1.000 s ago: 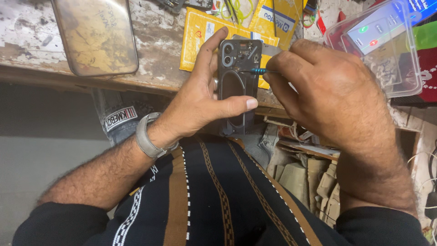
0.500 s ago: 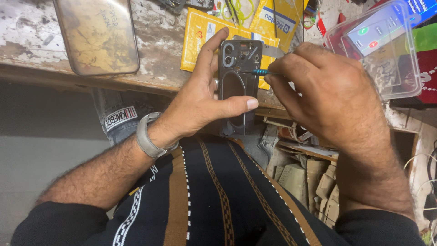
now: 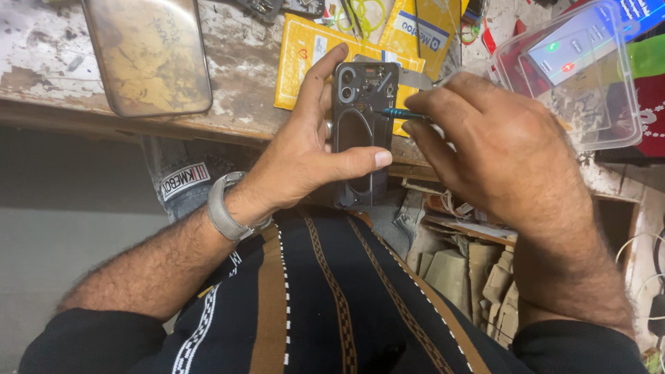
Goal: The person uses a blue precision screwdriver to remove small screws from the back of a disassembled smartphone. They place the removed screws into a clear plastic parts box on the cluttered workbench.
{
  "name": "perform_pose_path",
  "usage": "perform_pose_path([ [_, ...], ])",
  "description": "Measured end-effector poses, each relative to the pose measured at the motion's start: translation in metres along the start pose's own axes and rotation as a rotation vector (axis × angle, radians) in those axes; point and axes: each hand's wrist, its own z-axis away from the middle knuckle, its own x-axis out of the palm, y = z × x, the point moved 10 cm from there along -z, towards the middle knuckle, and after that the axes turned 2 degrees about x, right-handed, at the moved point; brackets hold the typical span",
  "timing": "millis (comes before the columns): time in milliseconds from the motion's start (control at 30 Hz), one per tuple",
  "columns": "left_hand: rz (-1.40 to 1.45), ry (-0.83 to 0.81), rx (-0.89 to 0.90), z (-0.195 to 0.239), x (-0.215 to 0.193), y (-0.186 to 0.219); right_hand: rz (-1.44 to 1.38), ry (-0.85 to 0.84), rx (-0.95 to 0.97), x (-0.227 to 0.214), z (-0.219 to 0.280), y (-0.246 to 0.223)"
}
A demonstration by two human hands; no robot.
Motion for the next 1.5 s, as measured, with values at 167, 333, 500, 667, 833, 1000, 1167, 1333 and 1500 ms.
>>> perform_pose_path([
  [167, -0.002, 0.015, -0.032, 0.0, -0.001, -0.002, 0.061, -0.035, 0.056, 0.004, -0.002, 0.002],
  [333, 0.019, 0.003, -0.02, -0.001, 0.0, 0.0, -0.025, 0.075, -0.123, -0.009, -0.006, -0.015],
  [500, 0.007, 0.006, -0.035, 0.0, 0.0, -0.001, -0.006, 0.032, -0.076, 0.0, -0.007, -0.009],
  [667, 0.012, 0.012, -0.033, 0.0, -0.001, -0.002, -0.044, -0.017, -0.083, 0.005, -0.005, -0.008],
  [833, -0.016, 0.018, -0.034, -0.001, -0.002, -0.002, 0.059, -0.012, -0.031, 0.001, -0.004, -0.006],
  [1000, 0.023, 0.004, -0.009, -0.002, 0.001, 0.001, 0.139, -0.089, 0.026, 0.011, -0.002, 0.0],
  [1167, 0.0, 0.016, -0.039, -0.001, 0.0, -0.001, 0.119, -0.017, -0.052, 0.001, -0.004, -0.008],
  [1333, 0.025, 0.016, -0.041, -0.001, 0.001, -0.002, 0.232, -0.127, 0.037, 0.012, -0.006, -0.001],
  [1500, 0.039, 0.011, -0.034, -0.002, -0.001, -0.001, -0.041, 0.017, -0.156, -0.002, -0.011, -0.014],
])
